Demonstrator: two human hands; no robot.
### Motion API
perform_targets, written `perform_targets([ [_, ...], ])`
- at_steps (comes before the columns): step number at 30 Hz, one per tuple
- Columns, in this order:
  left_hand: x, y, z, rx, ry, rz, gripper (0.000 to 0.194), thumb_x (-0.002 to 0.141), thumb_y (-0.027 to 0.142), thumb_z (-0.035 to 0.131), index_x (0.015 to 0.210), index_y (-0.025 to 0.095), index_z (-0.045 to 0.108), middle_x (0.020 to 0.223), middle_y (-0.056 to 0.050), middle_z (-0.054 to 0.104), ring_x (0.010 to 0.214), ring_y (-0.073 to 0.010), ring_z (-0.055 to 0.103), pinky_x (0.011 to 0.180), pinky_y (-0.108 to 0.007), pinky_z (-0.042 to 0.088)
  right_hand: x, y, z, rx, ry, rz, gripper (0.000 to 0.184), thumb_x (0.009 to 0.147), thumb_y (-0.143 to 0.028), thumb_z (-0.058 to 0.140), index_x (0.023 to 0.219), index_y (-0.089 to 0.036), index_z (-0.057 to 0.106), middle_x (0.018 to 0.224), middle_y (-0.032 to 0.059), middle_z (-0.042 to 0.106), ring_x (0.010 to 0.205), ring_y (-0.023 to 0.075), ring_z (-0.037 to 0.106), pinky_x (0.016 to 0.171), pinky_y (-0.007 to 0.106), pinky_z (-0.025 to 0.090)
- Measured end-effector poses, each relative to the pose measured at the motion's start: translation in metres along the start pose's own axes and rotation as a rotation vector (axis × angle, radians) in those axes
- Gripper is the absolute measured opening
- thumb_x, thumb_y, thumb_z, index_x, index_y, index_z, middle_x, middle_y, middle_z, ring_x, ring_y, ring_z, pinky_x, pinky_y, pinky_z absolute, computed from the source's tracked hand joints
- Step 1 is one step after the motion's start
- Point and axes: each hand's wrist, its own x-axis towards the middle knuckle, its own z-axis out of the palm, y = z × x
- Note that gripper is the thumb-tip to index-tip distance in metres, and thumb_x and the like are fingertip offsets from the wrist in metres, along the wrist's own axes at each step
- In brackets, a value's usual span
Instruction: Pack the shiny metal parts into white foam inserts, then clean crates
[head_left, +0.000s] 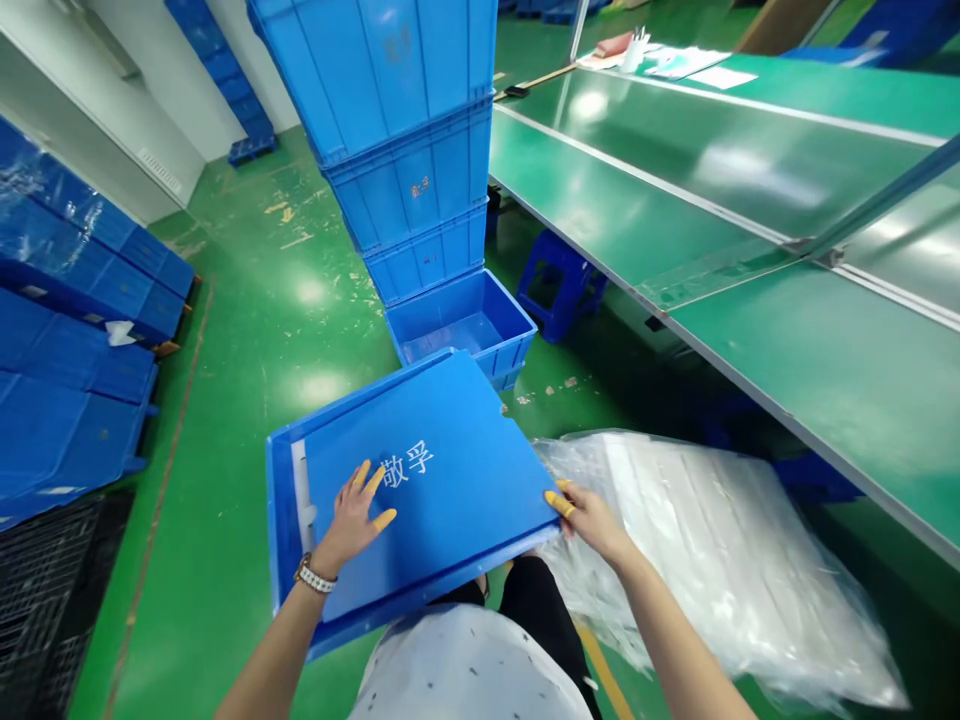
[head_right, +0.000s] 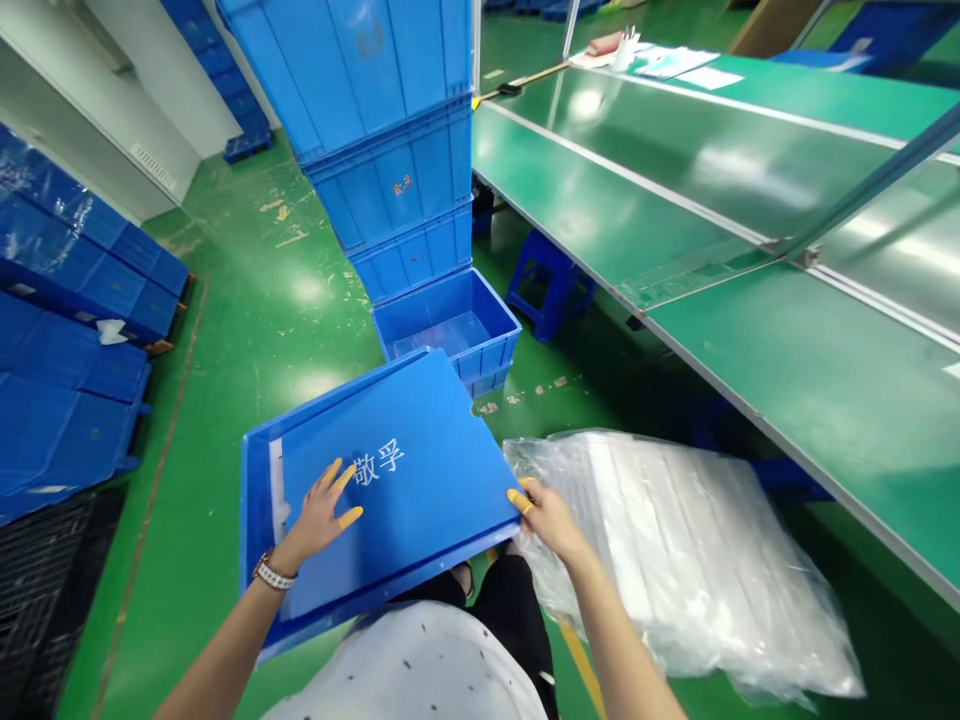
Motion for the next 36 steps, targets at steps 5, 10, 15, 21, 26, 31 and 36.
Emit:
perform_targets([
  [5, 0.002, 0.002, 0.016, 0.043, -0.108, -0.112, 0.073, 0.087, 0.051, 0.06, 0.154, 0.032, 0.038, 0.166, -0.011, 0.025, 0.153, -0.035, 0.023, 0.118, -0.06, 0.024, 0.019, -0.047, 0.02, -0.844, -0.062, 0.015, 0.025, 0.087, -0.04, 0.062, 0.086, -0.017, 0.072, 0.086, 0.0139, 0.072, 0.085, 0.0267, 0.069, 0.075, 0.034, 0.05],
  [10, 0.01, 0.017, 0.028, 0.096, -0.143, -0.13, 0.073, 0.086, 0.046, 0.062, 0.153, 0.031, 0.04, 0.166, -0.012, 0.025, 0.153, -0.0372, 0.021, 0.117, -0.067, 0.02, 0.025, -0.065, 0.027, -0.907, -0.076, 0.014, 0.029, 0.085, -0.043, 0.068, 0.087, -0.015, 0.076, 0.088, 0.0188, 0.073, 0.092, 0.0317, 0.071, 0.079, 0.038, 0.053],
  [15, 0.044, 0.044, 0.037, 0.058, -0.052, -0.121, 0.063, 0.09, 0.037, 0.055, 0.151, 0.028, 0.043, 0.165, -0.013, 0.029, 0.151, -0.0346, 0.026, 0.117, -0.062, 0.026, 0.018, -0.056, 0.017, -0.934, -0.119, -0.033, 0.029, 0.091, -0.042, 0.06, 0.083, -0.017, 0.075, 0.085, 0.0166, 0.074, 0.087, 0.0295, 0.072, 0.075, 0.034, 0.052],
  [21, 0.093, 0.089, 0.078, 0.069, 0.168, -0.245, 0.059, 0.098, 0.037, 0.041, 0.154, 0.019, 0.039, 0.163, -0.016, 0.032, 0.152, -0.0317, 0.026, 0.12, -0.06, 0.024, 0.07, 0.0, -0.066, -0.424, 0.013, -0.05, 0.029, 0.09, -0.041, 0.052, 0.072, -0.022, 0.066, 0.07, 0.0045, 0.07, 0.069, 0.0207, 0.066, 0.065, 0.028, 0.045],
  [26, 0.099, 0.108, 0.111, 0.157, 0.274, -0.341, 0.061, 0.099, 0.039, 0.036, 0.157, 0.022, 0.033, 0.164, -0.013, 0.03, 0.155, -0.0304, 0.015, 0.124, -0.061, 0.008, 0.183, 0.039, -0.156, -0.196, 0.186, 0.114, 0.031, 0.082, -0.039, 0.051, 0.102, -0.021, 0.066, 0.08, 0.0043, 0.072, 0.071, 0.0214, 0.067, 0.059, 0.029, 0.049],
  [31, 0.09, 0.107, 0.118, 0.2, 0.269, -0.386, 0.063, 0.097, 0.04, 0.039, 0.158, 0.027, 0.03, 0.164, -0.009, 0.029, 0.155, -0.0287, 0.019, 0.125, -0.058, 0.011, 0.308, 0.045, -0.19, -0.301, 0.212, 0.069, 0.048, 0.087, -0.04, 0.049, 0.125, -0.014, 0.06, 0.112, 0.0148, 0.07, 0.099, 0.027, 0.067, 0.081, 0.04, 0.056],
  [36, 0.084, 0.107, 0.118, 0.251, 0.223, -0.425, 0.063, 0.095, 0.038, 0.045, 0.156, 0.029, 0.035, 0.163, -0.009, 0.033, 0.153, -0.0301, 0.024, 0.125, -0.058, 0.015, 0.407, 0.028, -0.157, -0.8, 0.049, -0.285, 0.061, 0.082, -0.016, 0.054, 0.141, -0.005, 0.051, 0.151, 0.023, 0.044, 0.142, 0.0358, 0.035, 0.114, 0.047, 0.033],
])
